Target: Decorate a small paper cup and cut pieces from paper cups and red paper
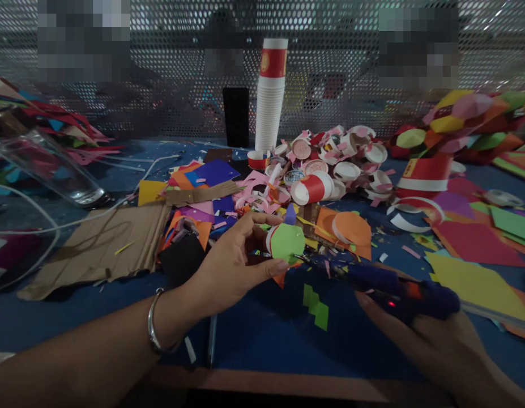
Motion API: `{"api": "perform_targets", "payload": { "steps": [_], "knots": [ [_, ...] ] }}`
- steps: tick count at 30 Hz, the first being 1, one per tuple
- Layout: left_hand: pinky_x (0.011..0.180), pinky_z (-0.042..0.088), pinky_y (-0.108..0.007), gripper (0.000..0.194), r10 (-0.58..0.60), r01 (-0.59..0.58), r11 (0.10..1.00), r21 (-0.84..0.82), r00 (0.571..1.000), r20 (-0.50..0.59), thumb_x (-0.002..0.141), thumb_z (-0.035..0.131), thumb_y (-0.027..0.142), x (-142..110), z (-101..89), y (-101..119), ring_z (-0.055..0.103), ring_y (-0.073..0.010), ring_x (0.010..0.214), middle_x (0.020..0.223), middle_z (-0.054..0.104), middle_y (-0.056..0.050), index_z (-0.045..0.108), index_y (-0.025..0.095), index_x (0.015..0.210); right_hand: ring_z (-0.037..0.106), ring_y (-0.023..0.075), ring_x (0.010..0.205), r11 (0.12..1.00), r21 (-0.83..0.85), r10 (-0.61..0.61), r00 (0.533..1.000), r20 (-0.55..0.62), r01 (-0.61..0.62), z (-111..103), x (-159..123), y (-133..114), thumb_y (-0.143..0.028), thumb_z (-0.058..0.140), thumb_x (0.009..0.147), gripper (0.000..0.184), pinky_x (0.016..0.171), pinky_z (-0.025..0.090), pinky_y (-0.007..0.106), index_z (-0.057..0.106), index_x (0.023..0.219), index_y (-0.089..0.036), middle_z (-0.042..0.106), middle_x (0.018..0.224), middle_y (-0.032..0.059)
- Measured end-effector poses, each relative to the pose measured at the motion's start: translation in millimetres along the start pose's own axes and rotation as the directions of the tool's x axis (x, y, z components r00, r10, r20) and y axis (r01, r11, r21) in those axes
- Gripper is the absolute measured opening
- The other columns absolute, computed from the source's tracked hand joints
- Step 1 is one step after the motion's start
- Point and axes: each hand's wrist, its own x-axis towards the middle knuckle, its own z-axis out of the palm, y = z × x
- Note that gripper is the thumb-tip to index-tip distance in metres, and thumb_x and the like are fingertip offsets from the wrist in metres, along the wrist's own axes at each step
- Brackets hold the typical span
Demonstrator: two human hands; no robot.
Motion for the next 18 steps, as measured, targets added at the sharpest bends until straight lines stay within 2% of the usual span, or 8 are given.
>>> {"api": "perform_targets", "payload": {
  "steps": [7,10,14,16,18],
  "knots": [
    [0.091,0.056,-0.031,0.052,0.013,-0.013,1.0,-0.008,1.0,0.014,0.084,0.084,0.024,-0.1,-1.0,-0.5,0.067,-0.0166,0.102,0.109,0.068,-0.002,0.055,0.026,0.127,0.079,0.0313,0.098,0.997,0.0,0.08,0.997,-0.01,-0.08,-5.8,10.5,-17.6,-0.042,0.065,0.085,0.02,0.092,0.064,0.04,0.076,0.085,-0.026,0.081,0.108,0.0071],
    [0.093,0.056,-0.033,0.049,0.039,-0.038,0.996,0.078,0.999,-0.007,0.086,0.082,0.025,-2.1,-0.1,0.5,0.067,-0.0188,0.105,0.112,0.067,-0.003,0.056,0.027,0.128,0.078,0.0303,0.094,0.995,0.029,0.097,0.995,0.008,-0.098,-9.8,17.2,-29.7,-0.041,0.061,0.086,0.02,0.092,0.063,0.039,0.074,0.08,-0.028,0.082,0.097,0.004],
    [0.094,0.056,-0.037,0.047,0.087,-0.079,0.98,0.185,0.995,-0.037,0.088,0.08,0.027,-5.0,2.2,4.1,0.066,-0.0212,0.105,0.115,0.066,-0.005,0.058,0.028,0.129,0.076,0.0312,0.08,0.986,-0.024,0.169,0.984,0.051,-0.168,-13.7,19.9,-38.0,-0.044,0.058,0.09,0.027,0.065,0.062,0.037,0.074,0.076,-0.027,0.08,0.081,0.0045],
    [0.092,0.057,-0.036,0.049,0.077,-0.069,0.989,0.129,0.995,-0.058,0.085,0.082,0.026,-4.0,2.8,6.4,0.067,-0.0212,0.104,0.113,0.067,-0.005,0.058,0.027,0.128,0.076,0.0337,0.084,0.978,-0.054,0.205,0.978,0.034,-0.203,-16.8,21.6,-38.3,-0.052,0.06,0.088,0.034,0.061,0.06,0.037,0.073,0.069,-0.027,0.079,0.079,0.005],
    [0.09,0.058,-0.033,0.052,0.007,-0.008,1.0,-0.013,0.994,-0.105,0.081,0.085,0.021,-1.0,2.7,8.7,0.068,-0.0205,0.103,0.112,0.069,-0.004,0.058,0.025,0.125,0.074,0.0331,0.079,0.968,-0.062,0.248,0.968,0.041,-0.245,-21.8,26.0,-36.3,-0.06,0.062,0.085,0.043,0.059,0.057,0.036,0.067,0.059,-0.026,0.075,0.069,0.0046]
  ]
}}
